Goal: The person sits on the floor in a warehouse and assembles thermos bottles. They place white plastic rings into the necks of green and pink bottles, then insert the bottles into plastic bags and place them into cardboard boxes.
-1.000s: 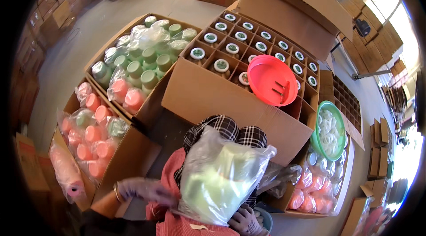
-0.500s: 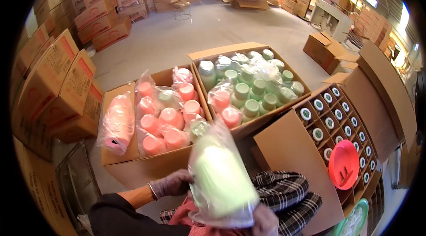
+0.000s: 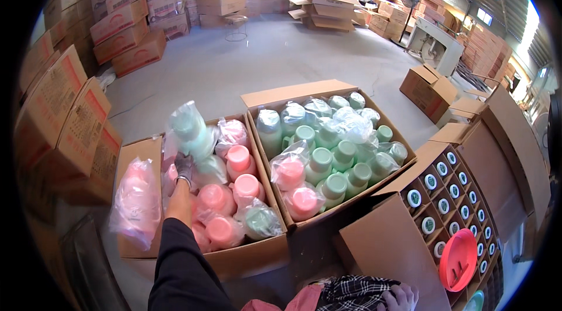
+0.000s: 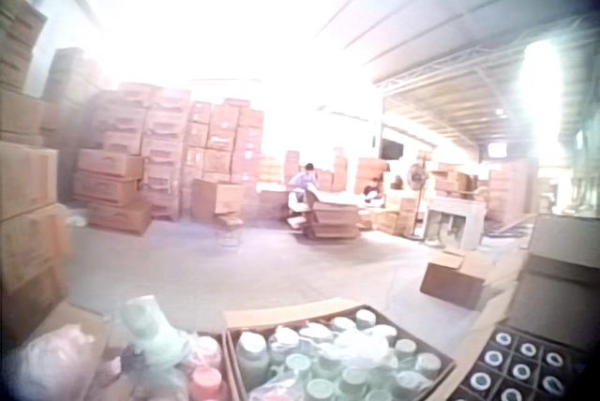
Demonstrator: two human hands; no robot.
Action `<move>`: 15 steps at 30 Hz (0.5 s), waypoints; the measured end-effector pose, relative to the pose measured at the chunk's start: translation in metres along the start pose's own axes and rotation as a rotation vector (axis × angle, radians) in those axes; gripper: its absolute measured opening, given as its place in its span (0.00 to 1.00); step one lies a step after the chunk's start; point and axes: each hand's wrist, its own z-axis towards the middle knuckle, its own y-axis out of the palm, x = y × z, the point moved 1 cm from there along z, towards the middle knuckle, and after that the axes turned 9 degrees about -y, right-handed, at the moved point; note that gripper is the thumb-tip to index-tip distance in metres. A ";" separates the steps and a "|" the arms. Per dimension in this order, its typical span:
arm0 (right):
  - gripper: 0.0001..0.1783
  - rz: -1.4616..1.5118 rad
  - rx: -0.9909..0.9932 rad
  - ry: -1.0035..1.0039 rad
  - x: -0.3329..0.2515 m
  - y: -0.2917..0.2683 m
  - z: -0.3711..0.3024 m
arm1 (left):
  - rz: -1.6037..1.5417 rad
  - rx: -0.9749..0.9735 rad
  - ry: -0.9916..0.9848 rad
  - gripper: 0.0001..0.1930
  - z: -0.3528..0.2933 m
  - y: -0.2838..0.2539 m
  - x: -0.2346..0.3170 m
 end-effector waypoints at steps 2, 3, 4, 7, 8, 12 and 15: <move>0.20 0.000 0.040 0.020 -0.004 0.007 0.007 | 0.446 0.018 0.087 0.16 0.021 0.009 -0.020; 0.20 0.002 0.054 0.031 -0.006 0.011 0.009 | 0.521 -0.014 0.155 0.17 0.028 0.018 -0.030; 0.18 0.021 0.092 0.051 -0.006 0.011 0.016 | 0.597 -0.035 0.228 0.17 0.038 0.017 -0.038; 0.17 0.099 0.086 0.013 -0.001 0.013 0.031 | 0.653 -0.082 0.235 0.20 0.085 -0.045 -0.045; 0.17 -0.038 0.044 0.126 -0.014 0.004 0.028 | 0.610 -0.318 -0.008 0.19 0.034 0.088 -0.033; 0.17 0.073 0.064 0.030 -0.008 0.008 0.037 | 1.593 -0.276 0.468 0.12 0.047 -0.003 -0.033; 0.17 0.017 0.090 0.065 -0.010 0.007 0.037 | 0.569 0.015 0.754 0.16 -0.113 0.083 0.061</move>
